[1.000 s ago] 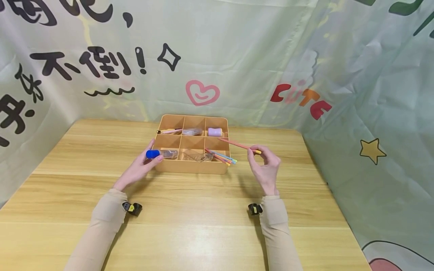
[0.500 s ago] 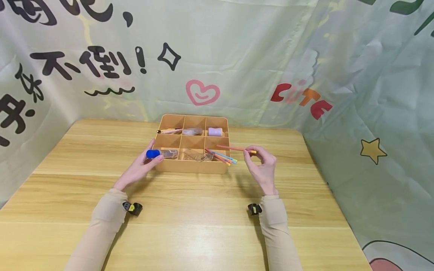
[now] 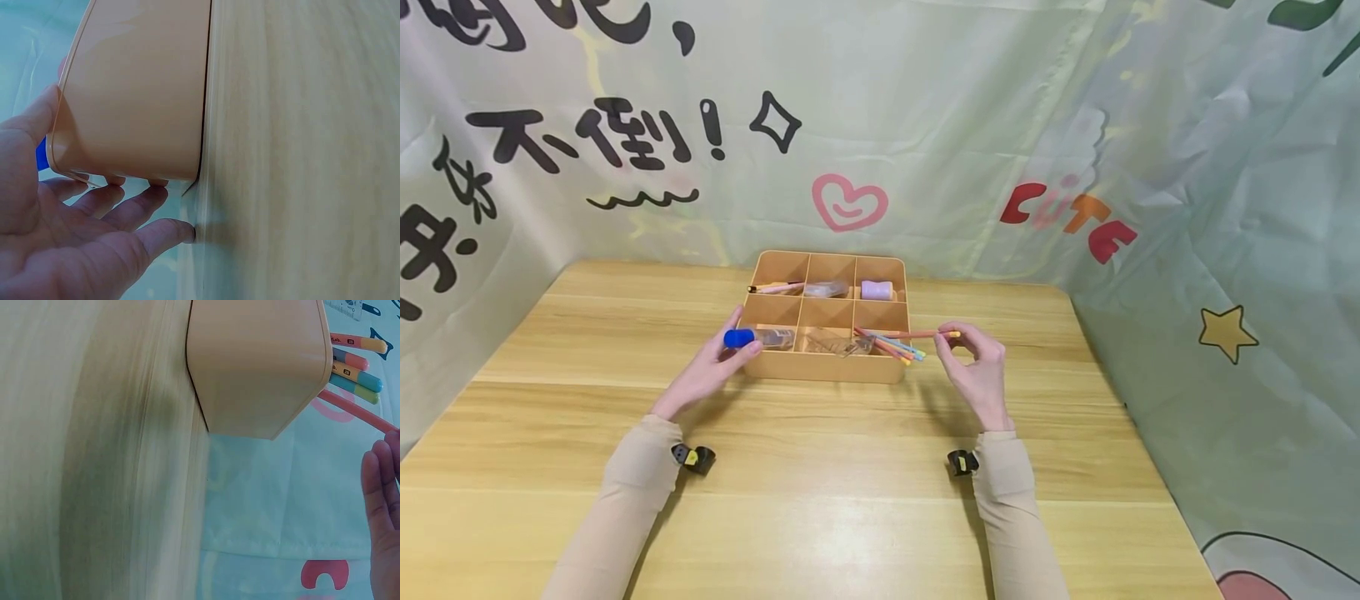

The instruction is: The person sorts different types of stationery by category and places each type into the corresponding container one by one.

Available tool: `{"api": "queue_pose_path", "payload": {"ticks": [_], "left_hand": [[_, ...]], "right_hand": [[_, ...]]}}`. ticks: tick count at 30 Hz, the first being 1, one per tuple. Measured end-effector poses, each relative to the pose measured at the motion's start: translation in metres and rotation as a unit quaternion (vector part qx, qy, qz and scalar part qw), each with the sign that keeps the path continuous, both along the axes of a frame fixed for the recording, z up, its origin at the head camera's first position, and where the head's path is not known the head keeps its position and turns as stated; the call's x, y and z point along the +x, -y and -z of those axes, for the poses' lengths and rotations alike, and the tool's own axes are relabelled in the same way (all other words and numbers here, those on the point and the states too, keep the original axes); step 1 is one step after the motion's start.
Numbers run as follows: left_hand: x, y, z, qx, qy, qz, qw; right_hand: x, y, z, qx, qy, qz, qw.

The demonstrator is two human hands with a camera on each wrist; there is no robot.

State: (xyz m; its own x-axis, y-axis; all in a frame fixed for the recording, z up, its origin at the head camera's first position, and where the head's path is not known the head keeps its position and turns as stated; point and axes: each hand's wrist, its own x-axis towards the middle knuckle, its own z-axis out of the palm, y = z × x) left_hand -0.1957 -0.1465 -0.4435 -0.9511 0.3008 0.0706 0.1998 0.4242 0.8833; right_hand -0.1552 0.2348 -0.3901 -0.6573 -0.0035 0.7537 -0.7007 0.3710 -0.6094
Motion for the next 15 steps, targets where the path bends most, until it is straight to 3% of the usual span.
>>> {"api": "queue_pose_path", "payload": {"ticks": [15], "left_hand": [[-0.0031, 0.0016, 0.0032, 0.0, -0.001, 0.002, 1.0]], "right_hand": [[0.0005, 0.0068, 0.0037, 0.029, 0.047, -0.006, 0.998]]}}
